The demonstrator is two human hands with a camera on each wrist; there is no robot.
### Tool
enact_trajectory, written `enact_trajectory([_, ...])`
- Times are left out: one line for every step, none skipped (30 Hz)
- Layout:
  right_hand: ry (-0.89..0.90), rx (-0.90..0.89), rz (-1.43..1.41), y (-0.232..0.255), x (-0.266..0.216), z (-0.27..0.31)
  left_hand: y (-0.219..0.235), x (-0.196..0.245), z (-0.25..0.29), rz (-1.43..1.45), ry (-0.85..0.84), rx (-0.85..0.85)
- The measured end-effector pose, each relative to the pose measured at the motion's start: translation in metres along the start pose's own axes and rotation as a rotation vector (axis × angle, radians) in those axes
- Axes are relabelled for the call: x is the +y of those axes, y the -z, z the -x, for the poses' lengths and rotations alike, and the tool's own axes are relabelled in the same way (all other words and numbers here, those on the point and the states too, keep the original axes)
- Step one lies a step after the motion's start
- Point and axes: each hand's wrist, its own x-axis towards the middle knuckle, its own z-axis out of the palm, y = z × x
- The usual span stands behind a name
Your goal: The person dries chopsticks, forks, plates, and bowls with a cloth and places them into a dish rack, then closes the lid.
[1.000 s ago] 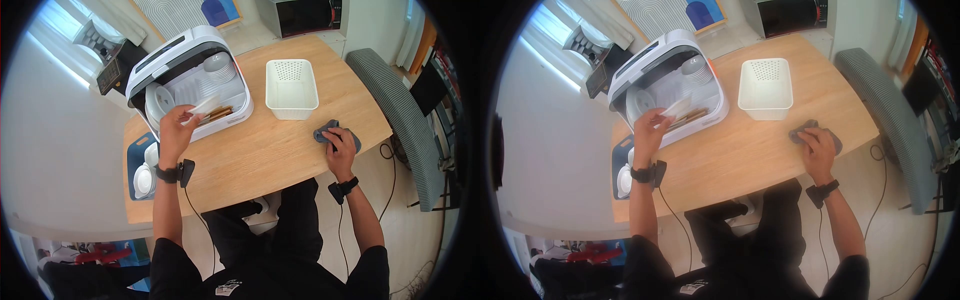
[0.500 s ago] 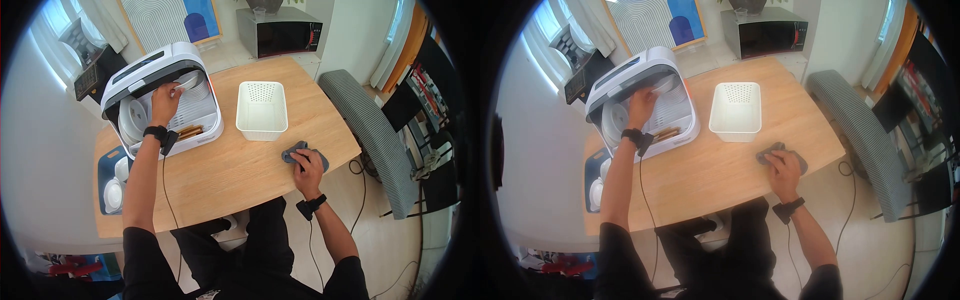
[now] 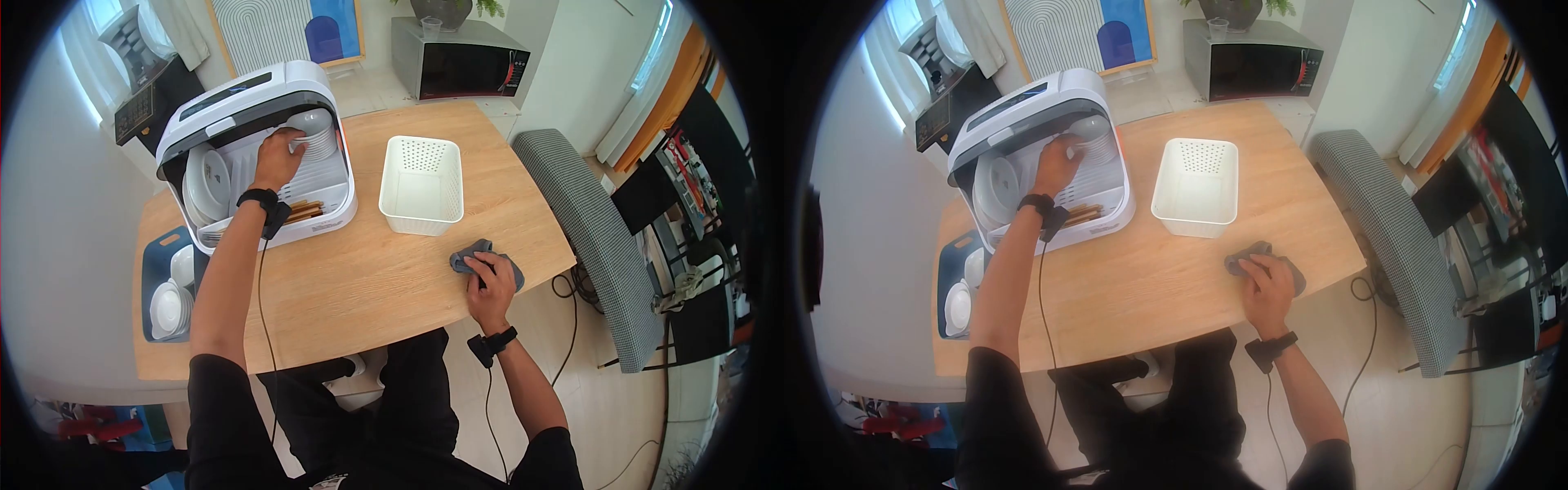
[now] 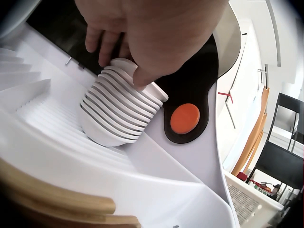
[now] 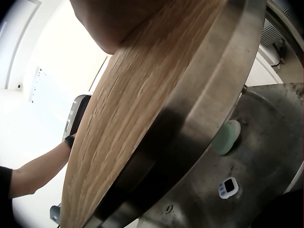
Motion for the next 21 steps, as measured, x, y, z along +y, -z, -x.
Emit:
enact_trajectory([-0.004, -0.004, 0.008, 0.000, 0.000, 0.000, -0.001, -0.001, 0.001, 0.023, -0.021, -0.001])
enact_trajectory([-0.005, -0.009, 0.015, 0.000, 0.001, 0.000, -0.003, -0.002, 0.003, 0.047, -0.041, -0.001])
enact_trajectory([0.004, -0.016, 0.005, 0.001, 0.000, 0.000, -0.004, -0.005, 0.004, 0.065, -0.026, -0.034])
enact_trajectory([0.004, -0.011, 0.017, 0.001, 0.000, 0.000, -0.006, -0.006, 0.005, 0.056, -0.012, -0.027])
enact_trajectory([0.005, -0.009, 0.025, 0.001, -0.001, 0.000, -0.008, -0.006, 0.007, 0.055, -0.044, 0.020])
enact_trajectory([0.020, -0.022, 0.001, 0.001, -0.001, 0.000, -0.007, -0.005, 0.010, 0.047, -0.072, 0.065])
enact_trajectory([0.021, -0.012, 0.023, 0.000, 0.000, 0.001, -0.005, -0.005, 0.012, 0.045, -0.080, 0.099])
enact_trajectory([0.023, -0.002, 0.041, -0.001, 0.000, 0.002, -0.004, -0.003, 0.016, 0.040, -0.087, 0.134])
enact_trajectory([0.041, -0.020, 0.010, -0.002, 0.000, 0.002, 0.001, 0.004, 0.022, 0.050, -0.081, 0.150])
enact_trajectory([0.025, -0.023, 0.016, -0.002, 0.000, 0.003, 0.010, 0.011, 0.028, 0.061, -0.077, 0.168])
enact_trajectory([0.007, -0.025, 0.026, -0.002, 0.000, 0.004, 0.022, 0.018, 0.036, 0.038, -0.051, 0.176])
enact_trajectory([0.023, -0.039, 0.003, -0.003, 0.000, 0.003, 0.036, 0.027, 0.047, 0.089, -0.060, 0.105])
enact_trajectory([0.011, -0.038, 0.010, -0.003, -0.001, 0.003, 0.050, 0.033, 0.058, 0.145, -0.071, 0.033])
enact_trajectory([-0.004, -0.037, 0.019, -0.002, 0.000, 0.004, 0.063, 0.035, 0.070, 0.133, -0.050, 0.040])
enact_trajectory([-0.002, -0.044, 0.029, -0.003, 0.001, 0.005, 0.075, 0.036, 0.081, 0.118, -0.036, -0.021])
enact_trajectory([0.008, -0.056, 0.015, -0.004, 0.003, 0.006, 0.085, 0.036, 0.092, 0.105, -0.024, -0.083])
enact_trajectory([-0.003, -0.058, 0.014, -0.005, 0.004, 0.007, 0.094, 0.032, 0.103, 0.092, -0.067, -0.016])
enact_trajectory([-0.015, -0.058, 0.018, -0.004, 0.005, 0.007, 0.108, 0.030, 0.111, 0.087, -0.057, -0.012])
enact_trajectory([-0.020, -0.070, 0.023, -0.004, 0.004, 0.007, 0.124, 0.027, 0.118, 0.122, 0.014, -0.039])
enact_trajectory([-0.015, -0.074, 0.021, -0.003, 0.004, 0.006, 0.141, 0.025, 0.125, 0.157, 0.084, -0.067])
enact_trajectory([-0.022, -0.076, 0.025, -0.003, 0.003, 0.007, 0.156, 0.022, 0.131, 0.140, 0.137, -0.040])
